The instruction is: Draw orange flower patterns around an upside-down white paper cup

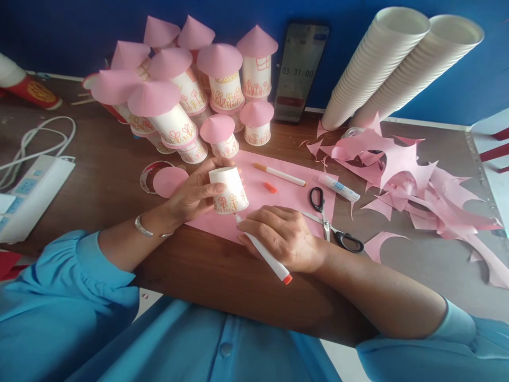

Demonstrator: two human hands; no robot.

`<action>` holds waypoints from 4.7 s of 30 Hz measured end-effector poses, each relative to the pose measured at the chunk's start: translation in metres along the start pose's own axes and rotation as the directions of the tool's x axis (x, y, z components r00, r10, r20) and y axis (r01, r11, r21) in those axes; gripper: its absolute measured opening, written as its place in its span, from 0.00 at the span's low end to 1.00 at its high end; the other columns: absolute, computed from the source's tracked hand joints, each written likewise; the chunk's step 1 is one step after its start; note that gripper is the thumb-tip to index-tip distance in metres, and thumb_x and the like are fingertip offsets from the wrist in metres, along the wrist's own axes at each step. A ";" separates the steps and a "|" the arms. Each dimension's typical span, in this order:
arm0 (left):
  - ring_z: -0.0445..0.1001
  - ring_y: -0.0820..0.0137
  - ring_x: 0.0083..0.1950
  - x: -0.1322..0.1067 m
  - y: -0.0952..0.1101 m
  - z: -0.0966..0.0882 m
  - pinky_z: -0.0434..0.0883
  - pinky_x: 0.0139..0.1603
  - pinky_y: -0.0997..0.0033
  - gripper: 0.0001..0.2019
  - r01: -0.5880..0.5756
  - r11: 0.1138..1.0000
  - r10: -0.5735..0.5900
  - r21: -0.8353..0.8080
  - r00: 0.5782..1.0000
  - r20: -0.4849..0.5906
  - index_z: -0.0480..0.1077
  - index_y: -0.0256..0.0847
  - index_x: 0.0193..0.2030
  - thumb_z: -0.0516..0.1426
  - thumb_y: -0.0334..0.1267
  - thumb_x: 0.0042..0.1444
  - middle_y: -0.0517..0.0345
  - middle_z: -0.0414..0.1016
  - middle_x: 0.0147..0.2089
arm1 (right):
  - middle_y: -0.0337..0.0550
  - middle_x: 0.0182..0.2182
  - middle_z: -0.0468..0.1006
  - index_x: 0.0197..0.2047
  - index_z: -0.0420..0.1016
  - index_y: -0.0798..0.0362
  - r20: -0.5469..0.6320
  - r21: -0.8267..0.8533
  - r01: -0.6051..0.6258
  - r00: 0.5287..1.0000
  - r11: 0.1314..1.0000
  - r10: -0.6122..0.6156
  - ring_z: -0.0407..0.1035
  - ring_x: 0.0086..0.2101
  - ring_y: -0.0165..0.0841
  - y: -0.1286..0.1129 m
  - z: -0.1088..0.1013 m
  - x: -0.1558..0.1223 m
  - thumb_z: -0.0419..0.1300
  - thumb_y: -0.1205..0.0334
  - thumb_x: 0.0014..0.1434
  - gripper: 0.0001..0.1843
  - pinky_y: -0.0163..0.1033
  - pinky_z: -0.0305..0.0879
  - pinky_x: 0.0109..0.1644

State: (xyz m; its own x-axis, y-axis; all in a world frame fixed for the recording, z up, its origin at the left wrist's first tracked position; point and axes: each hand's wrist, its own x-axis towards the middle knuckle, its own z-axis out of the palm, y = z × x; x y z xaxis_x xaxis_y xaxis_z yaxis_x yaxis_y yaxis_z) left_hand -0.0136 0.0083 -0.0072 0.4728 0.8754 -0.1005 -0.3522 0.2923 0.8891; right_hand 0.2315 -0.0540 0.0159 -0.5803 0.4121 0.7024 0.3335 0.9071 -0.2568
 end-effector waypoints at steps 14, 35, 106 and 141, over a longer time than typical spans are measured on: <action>0.82 0.57 0.57 -0.001 0.001 -0.002 0.79 0.51 0.60 0.20 -0.021 0.998 0.025 -0.059 0.998 0.058 0.73 0.44 0.54 0.70 0.38 0.55 0.51 0.81 0.57 | 0.43 0.37 0.83 0.55 0.74 0.55 -0.002 0.016 -0.026 1.000 1.000 0.026 0.80 0.34 0.35 -0.001 0.008 -0.002 0.66 0.72 0.70 0.12 0.39 0.80 0.36; 0.79 0.59 0.57 -0.001 0.000 0.000 0.78 0.52 0.61 0.20 -0.032 0.999 0.033 -0.016 0.995 0.097 0.75 0.45 0.54 0.70 0.39 0.55 0.51 0.77 0.58 | 0.44 0.39 0.85 0.57 0.73 0.55 0.043 0.039 -0.031 0.999 0.999 0.030 0.83 0.37 0.34 -0.002 0.007 0.002 0.65 0.71 0.71 0.13 0.38 0.83 0.41; 0.81 0.62 0.51 0.000 0.002 -0.002 0.78 0.51 0.61 0.25 -0.018 0.999 0.019 -0.027 0.999 0.026 0.75 0.44 0.54 0.75 0.44 0.52 0.53 0.80 0.54 | 0.43 0.37 0.83 0.56 0.73 0.55 0.024 0.035 -0.015 1.000 0.999 0.014 0.80 0.33 0.34 -0.001 0.003 0.001 0.65 0.71 0.70 0.13 0.39 0.80 0.34; 0.77 0.54 0.67 -0.001 0.004 0.004 0.79 0.58 0.61 0.31 0.029 0.999 -0.030 0.017 0.999 0.033 0.76 0.47 0.59 0.79 0.43 0.49 0.50 0.79 0.61 | 0.43 0.38 0.84 0.56 0.73 0.53 0.018 0.000 -0.047 0.999 0.999 0.047 0.82 0.35 0.33 -0.001 0.006 -0.001 0.65 0.70 0.73 0.11 0.38 0.82 0.36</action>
State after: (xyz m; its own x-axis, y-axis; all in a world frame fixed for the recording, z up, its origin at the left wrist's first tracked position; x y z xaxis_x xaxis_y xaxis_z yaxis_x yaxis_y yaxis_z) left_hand -0.0120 0.0068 -0.0021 0.5096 0.8531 -0.1120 -0.3246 0.3112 0.8932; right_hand 0.2272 -0.0549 0.0120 -0.5773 0.4553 0.6778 0.3600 0.8870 -0.2892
